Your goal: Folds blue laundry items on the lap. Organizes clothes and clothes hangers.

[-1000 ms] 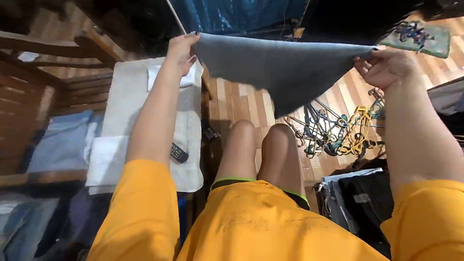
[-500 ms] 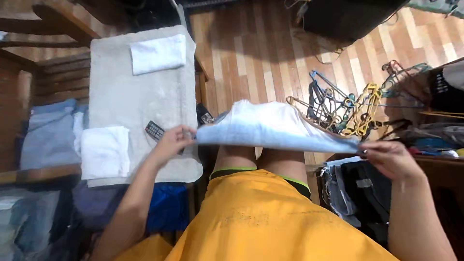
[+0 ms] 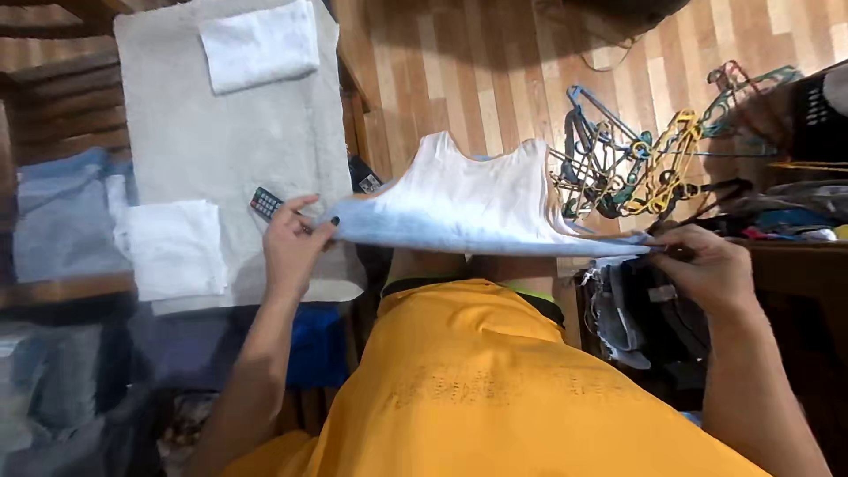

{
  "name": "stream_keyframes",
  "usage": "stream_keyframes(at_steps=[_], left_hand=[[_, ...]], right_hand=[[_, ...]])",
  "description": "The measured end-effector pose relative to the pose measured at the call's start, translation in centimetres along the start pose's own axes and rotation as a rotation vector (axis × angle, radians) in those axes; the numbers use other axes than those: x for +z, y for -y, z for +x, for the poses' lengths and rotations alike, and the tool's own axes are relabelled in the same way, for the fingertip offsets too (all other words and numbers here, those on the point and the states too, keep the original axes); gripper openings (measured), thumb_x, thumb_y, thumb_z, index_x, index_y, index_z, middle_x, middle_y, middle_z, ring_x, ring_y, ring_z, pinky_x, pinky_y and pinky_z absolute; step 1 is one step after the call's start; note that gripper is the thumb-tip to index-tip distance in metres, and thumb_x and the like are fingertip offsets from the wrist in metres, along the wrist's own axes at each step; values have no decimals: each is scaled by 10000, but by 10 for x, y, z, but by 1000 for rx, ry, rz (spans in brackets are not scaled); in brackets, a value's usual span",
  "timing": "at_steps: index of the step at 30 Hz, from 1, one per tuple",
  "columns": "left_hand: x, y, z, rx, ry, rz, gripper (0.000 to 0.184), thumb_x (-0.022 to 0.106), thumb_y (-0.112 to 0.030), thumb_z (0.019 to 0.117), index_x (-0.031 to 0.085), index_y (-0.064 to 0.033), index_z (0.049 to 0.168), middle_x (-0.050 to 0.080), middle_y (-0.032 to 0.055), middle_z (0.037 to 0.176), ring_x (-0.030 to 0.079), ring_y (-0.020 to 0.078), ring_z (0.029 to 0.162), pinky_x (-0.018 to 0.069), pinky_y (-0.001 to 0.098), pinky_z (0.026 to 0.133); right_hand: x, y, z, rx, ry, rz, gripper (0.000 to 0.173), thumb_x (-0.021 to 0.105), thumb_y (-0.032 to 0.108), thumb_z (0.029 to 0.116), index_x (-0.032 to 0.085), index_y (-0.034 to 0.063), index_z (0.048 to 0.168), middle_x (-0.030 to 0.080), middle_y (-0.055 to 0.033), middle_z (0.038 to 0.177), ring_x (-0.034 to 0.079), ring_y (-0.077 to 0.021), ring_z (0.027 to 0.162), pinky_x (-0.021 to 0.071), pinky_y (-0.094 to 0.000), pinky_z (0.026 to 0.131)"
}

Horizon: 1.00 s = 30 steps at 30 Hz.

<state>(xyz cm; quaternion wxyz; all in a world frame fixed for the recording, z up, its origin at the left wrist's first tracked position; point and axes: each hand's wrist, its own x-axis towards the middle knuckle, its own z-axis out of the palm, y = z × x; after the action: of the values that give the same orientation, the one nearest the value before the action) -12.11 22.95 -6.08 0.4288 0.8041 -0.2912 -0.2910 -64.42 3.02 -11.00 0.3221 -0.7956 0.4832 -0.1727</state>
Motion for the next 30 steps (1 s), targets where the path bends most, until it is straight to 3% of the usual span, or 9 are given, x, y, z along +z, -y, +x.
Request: stream_keyframes(at_steps=[3,6,10,13,17,20,23,28,30], left_hand=[[-12,-5,-8,39,-57,-19,550,745,-16,846,538,-62,1354,652,-38,901,669,30,747,609,254,697],[-24,32,-33,-57,-16,82,562,756,-71,885,531,-111,1398,654,18,937,637,70,736,585,301,690],[-21,86,-42,-49,-41,276,693,774,-121,889,482,-152,1516,687,175,1040,662,239,709,582,458,651],[-3,27,-24,125,-74,414,728,705,-105,939,359,-42,1577,618,285,1225,671,361,887,572,517,759],[39,-69,12,642,-53,437,616,617,-89,992,381,16,1551,523,343,1338,681,359,989,594,429,823],[76,-133,16,1070,84,337,434,592,-27,991,556,14,1422,572,301,1258,678,315,941,590,367,785],[94,-183,12,1375,285,208,331,565,-15,1009,608,-9,1338,587,261,1214,665,273,970,582,330,783],[82,-222,17,1429,382,99,288,569,5,980,552,60,1262,544,225,1210,649,184,1011,583,264,833],[71,-216,25,1375,428,239,304,610,19,919,600,46,1221,576,232,1201,658,241,997,591,329,803]], right_hand=[[-13,11,-11,-119,31,15,195,692,102,823,725,-68,912,689,-204,984,650,-226,943,530,-364,887],[2,19,-40,-105,162,149,182,699,122,780,712,-48,842,664,-158,1025,621,-142,1004,513,-262,911],[46,13,-60,-95,247,270,120,676,93,784,726,-1,839,650,-179,1305,596,-232,1257,495,-368,1066],[54,25,-28,-251,185,402,109,644,165,886,717,84,891,693,-95,1267,558,-256,1328,426,-458,1151],[45,91,50,-558,89,536,58,693,244,963,710,238,1018,701,106,1141,640,-112,1188,551,-359,1024],[37,153,101,-800,22,512,130,679,141,956,720,106,1074,696,8,1166,642,-120,1166,546,-343,1021],[27,200,138,-923,7,478,122,683,95,944,732,74,1054,602,-55,1322,549,-117,1278,481,-324,1093],[-5,230,161,-1041,-134,471,136,693,41,939,749,52,1063,692,-7,1180,638,-67,1122,544,-263,966],[-24,230,160,-1036,-190,478,168,702,51,943,751,101,1095,677,57,1189,635,-41,1110,553,-234,953]])
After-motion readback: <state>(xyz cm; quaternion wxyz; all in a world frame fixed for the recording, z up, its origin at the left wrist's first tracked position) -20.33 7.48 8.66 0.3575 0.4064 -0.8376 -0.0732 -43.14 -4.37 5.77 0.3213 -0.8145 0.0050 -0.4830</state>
